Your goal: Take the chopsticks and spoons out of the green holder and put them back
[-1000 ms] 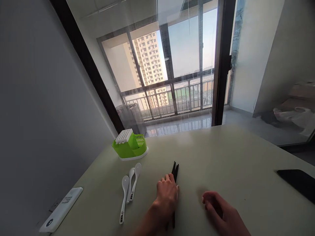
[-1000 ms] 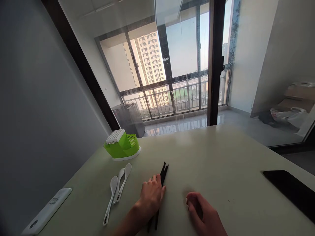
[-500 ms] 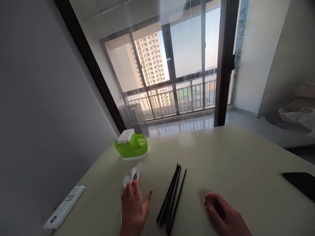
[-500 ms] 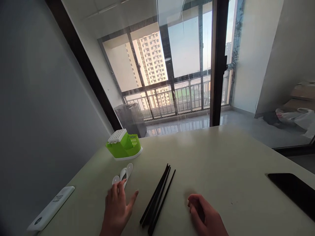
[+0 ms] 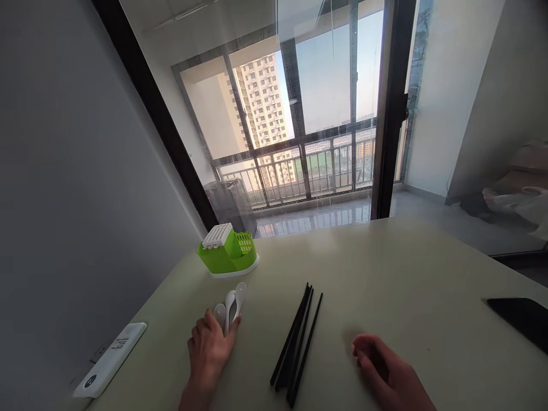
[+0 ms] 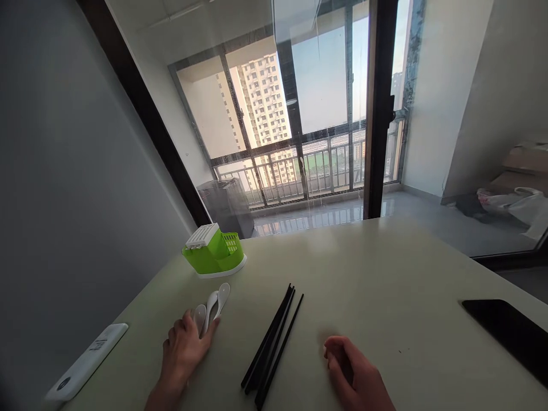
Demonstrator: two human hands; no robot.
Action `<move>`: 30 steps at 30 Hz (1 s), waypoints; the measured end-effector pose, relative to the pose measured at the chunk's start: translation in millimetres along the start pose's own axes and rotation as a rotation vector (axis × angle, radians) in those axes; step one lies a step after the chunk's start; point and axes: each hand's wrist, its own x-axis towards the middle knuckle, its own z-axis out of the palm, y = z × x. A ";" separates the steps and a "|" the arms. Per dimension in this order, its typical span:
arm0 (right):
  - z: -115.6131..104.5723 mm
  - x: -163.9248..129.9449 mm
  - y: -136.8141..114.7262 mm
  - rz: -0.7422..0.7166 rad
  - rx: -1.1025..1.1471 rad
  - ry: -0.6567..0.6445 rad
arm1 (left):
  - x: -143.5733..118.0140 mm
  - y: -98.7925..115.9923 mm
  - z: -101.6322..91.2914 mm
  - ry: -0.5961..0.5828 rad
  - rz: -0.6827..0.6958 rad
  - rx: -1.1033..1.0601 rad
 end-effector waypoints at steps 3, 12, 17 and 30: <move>0.5 -0.4 -1.4 0.006 0.019 0.000 | 7.2 7.3 -0.1 -0.019 0.063 0.021; 1.4 0.0 -3.4 0.005 -0.001 -0.006 | 13.1 18.9 10.3 -0.057 0.153 -0.063; 4.7 1.0 -2.0 -0.010 0.002 0.038 | 11.1 29.2 6.4 -0.066 0.193 -0.200; 4.6 1.3 -4.8 0.007 0.007 0.054 | -21.3 121.3 -64.7 -0.135 0.374 -0.583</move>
